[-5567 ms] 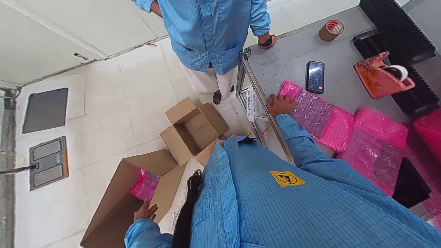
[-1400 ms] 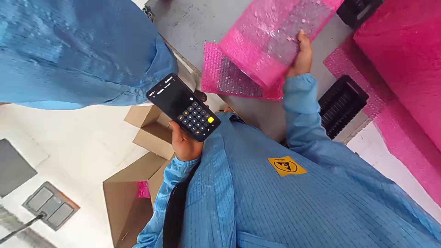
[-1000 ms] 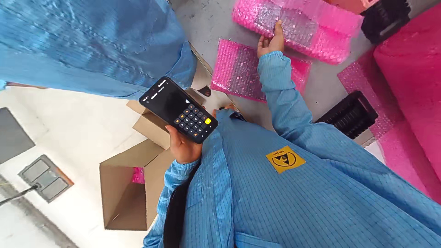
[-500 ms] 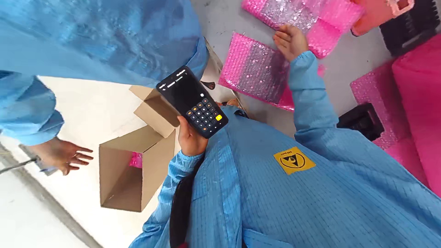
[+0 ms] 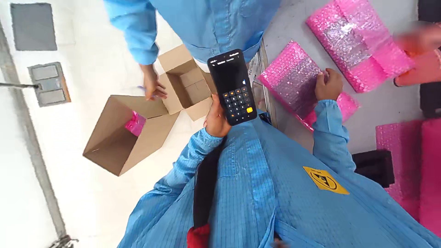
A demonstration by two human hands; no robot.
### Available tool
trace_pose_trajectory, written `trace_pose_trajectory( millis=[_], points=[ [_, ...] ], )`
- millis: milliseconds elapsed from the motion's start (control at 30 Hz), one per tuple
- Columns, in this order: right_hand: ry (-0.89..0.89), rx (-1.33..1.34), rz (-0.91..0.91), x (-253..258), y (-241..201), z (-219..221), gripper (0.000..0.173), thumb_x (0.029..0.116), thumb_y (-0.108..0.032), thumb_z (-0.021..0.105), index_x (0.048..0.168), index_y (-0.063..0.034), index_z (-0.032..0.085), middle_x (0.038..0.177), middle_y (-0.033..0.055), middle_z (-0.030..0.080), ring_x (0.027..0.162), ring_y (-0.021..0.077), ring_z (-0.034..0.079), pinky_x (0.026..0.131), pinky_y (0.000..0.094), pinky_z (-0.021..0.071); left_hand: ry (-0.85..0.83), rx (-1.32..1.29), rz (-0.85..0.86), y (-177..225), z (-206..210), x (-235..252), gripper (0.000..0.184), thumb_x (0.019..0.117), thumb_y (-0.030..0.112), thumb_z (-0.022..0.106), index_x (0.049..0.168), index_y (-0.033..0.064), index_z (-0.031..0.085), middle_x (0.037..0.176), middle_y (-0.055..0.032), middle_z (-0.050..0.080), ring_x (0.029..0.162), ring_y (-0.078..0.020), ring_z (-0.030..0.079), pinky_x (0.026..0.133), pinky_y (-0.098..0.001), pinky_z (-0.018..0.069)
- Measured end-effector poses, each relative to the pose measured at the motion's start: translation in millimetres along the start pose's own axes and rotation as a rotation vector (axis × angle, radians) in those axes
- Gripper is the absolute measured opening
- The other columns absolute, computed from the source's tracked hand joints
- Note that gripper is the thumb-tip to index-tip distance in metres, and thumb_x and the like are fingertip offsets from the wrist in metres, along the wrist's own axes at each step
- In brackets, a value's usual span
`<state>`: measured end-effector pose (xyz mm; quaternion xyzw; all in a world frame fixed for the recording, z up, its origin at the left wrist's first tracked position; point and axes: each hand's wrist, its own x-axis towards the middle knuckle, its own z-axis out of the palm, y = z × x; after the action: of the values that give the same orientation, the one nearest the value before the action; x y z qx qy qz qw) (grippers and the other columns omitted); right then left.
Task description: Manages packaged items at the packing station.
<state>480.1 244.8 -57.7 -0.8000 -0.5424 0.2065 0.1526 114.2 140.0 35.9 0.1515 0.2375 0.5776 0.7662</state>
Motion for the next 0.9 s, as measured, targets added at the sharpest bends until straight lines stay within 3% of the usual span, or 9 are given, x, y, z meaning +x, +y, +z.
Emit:
trace_pose_trajectory(
  millis=[100,167,333,500,600,733,900],
  points=[
    [-0.038,0.279,-0.19,-31.5,-52.1,-7.2,0.053,0.1066,-0.031,0.047,0.143,0.0079,0.051,0.143,0.0331,0.053,0.135,0.0426,0.051,0.115,0.0535,0.0374,-0.015,-0.018,0.016,5.5,-2.4,-8.3,0.053,0.0967,0.063,0.052,0.132,0.0248,0.062,0.123,-0.0033,0.071,0.114,-0.0187,0.069,0.094,-0.0407,0.0581],
    [-0.194,0.501,-0.275,-58.1,-90.7,-3.2,0.05,0.1079,-0.03,0.045,0.142,0.0054,0.051,0.138,0.0257,0.058,0.126,0.0273,0.059,0.107,0.0409,0.0477,-0.015,-0.016,0.021,8.1,-6.1,-12.5,0.054,0.0956,0.063,0.054,0.133,0.0241,0.06,0.123,-0.0044,0.071,0.114,-0.0197,0.068,0.094,-0.0414,0.0581],
    [-0.528,0.712,-0.503,-120.7,-164.2,14.0,0.047,0.105,-0.024,0.047,0.142,0.0041,0.051,0.131,0.0195,0.064,0.119,0.0213,0.064,0.101,0.0389,0.053,-0.004,0.012,0.037,15.8,-11.4,-17.6,0.056,0.0948,0.061,0.057,0.134,0.0207,0.058,0.123,-0.0071,0.071,0.114,-0.0223,0.068,0.096,-0.0437,0.0574],
    [-0.7,0.806,-0.521,-147.8,-190.4,27.0,0.042,0.1076,-0.022,0.041,0.138,0.0022,0.056,0.122,0.0111,0.068,0.107,0.008,0.066,0.095,0.0297,0.0547,-0.016,0.026,0.059,26.5,-17.0,-22.7,0.055,0.0997,0.059,0.05,0.135,0.0171,0.056,0.124,-0.0071,0.07,0.115,-0.0212,0.068,0.098,-0.0425,0.0568],
    [-0.871,0.902,-0.431,-159.8,-197.3,24.8,0.055,0.1097,-0.03,0.031,0.15,0.0068,0.04,0.137,0.016,0.059,0.12,0.0081,0.061,0.103,0.0276,0.0516,-0.015,0.035,0.064,30.6,-17.9,-23.3,0.057,0.0989,0.059,0.051,0.135,0.0156,0.055,0.124,-0.0069,0.071,0.116,-0.0212,0.068,0.099,-0.0427,0.0565],
    [-1.028,1.025,-0.36,-169.1,-207.3,25.5,0.074,0.1079,-0.045,0.029,0.158,0.0068,0.013,0.156,0.0195,0.039,0.136,0.0108,0.051,0.111,0.0292,0.047,0.002,0.088,0.101,33.6,-19.0,-20.3,0.058,0.0995,0.059,0.049,0.14,0.0178,0.046,0.125,-0.0047,0.07,0.117,-0.0206,0.067,0.1,-0.0418,0.0563],
    [-1.112,1.08,-0.288,-166.6,-215.3,21.4,0.076,0.1062,-0.044,0.03,0.16,0.0018,0.001,0.153,0.0165,0.04,0.129,0.0112,0.056,0.104,0.031,0.0529,0.066,0.181,0.151,36.1,-15.9,-13.5,0.072,0.0961,0.062,0.053,0.146,0.0168,0.029,0.125,-0.0035,0.068,0.115,-0.0198,0.068,0.098,-0.0408,0.0577]
  ],
)
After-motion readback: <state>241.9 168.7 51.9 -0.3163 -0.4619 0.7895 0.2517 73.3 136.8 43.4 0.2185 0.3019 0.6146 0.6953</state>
